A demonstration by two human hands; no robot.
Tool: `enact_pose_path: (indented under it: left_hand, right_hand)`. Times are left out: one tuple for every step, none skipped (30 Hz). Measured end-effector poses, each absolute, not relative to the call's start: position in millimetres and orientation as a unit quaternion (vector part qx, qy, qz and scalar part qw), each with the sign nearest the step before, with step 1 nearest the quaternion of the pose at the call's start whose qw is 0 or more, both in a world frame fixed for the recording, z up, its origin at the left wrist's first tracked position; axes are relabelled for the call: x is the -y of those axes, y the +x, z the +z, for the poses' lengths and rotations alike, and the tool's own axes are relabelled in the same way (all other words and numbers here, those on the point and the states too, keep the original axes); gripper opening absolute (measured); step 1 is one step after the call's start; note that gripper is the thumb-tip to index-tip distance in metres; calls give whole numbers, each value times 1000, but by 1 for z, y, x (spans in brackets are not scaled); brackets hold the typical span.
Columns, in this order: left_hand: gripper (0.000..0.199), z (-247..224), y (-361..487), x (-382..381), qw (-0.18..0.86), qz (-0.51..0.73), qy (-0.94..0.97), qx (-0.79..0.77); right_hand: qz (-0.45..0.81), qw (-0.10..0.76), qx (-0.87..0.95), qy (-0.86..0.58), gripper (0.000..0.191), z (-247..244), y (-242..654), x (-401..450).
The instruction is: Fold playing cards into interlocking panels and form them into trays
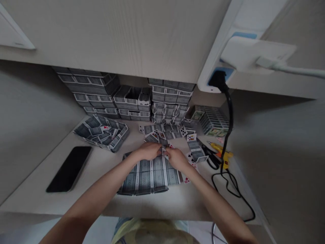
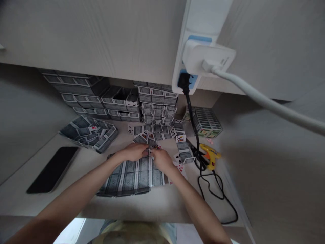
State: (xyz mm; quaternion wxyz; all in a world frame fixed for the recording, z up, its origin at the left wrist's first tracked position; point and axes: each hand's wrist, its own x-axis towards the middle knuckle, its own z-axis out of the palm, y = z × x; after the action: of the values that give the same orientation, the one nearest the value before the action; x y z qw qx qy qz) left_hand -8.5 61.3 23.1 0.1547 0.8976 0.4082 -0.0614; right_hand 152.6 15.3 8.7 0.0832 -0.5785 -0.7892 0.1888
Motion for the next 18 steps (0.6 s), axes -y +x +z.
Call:
enact_pose_path:
  left_hand:
    - [22,23,-9,-61,155,-61,899,-404]
    - [22,23,-9,-61,156,-61,901,-400]
    - [22,23,-9,-61,157,-60,902,-398]
    - [22,23,-9,-60,158,-58,902,-396]
    - [22,23,-9,-60,159,-56,902,-398]
    - [22,23,-9,-59,159,-53,900,-402]
    - [22,23,-9,-59,158,-50,899,-406]
    - [22,23,-9,-58,157,-46,897,-410]
    - [21,23,-9,-57,156,-43,896,-413]
    - [21,23,-9,-56,155,-43,895,-415]
    - [21,23,-8,-56,155,-43,895,-416]
    - [21,24,-8,-55,154,-44,895,-416]
    - [21,24,-8,-55,153,-45,895,-417]
    - [21,25,-8,-55,152,-46,895,-417]
    - [21,25,-8,-55,152,-47,894,-418]
    - [21,26,-8,-55,152,-49,894,-418]
    - [21,26,-8,-55,153,-51,894,-417]
    - [20,27,-8,-55,154,-53,895,-416]
  right_hand:
    - [206,92,790,-571,18,8,154,-18]
    - [222,100,790,-563,18,7,155,-20]
    - [234,105,789,-558,18,7,156,-22]
    - [241,106,788,-556,18,7,156,-23]
    - [244,105,787,-557,17,7,156,-23]
    - [243,105,785,-560,16,9,155,-21]
    - [241,105,784,-563,15,10,154,-19]
    - [241,108,784,-563,13,11,153,-16]
    - [246,110,785,-558,12,12,153,-14]
    - [264,110,787,-546,13,12,153,-11]
    - [296,106,788,-530,14,12,154,-9]
    - [341,101,782,-511,16,11,155,-8]
    - [390,97,771,-494,18,9,156,-8]
    - [434,96,755,-481,20,8,158,-9]
    - [468,99,738,-475,22,6,159,-12]
    - [483,104,727,-476,22,5,160,-16]
    - [486,110,721,-481,21,6,161,-20]
    - [483,114,721,-484,20,7,161,-25]
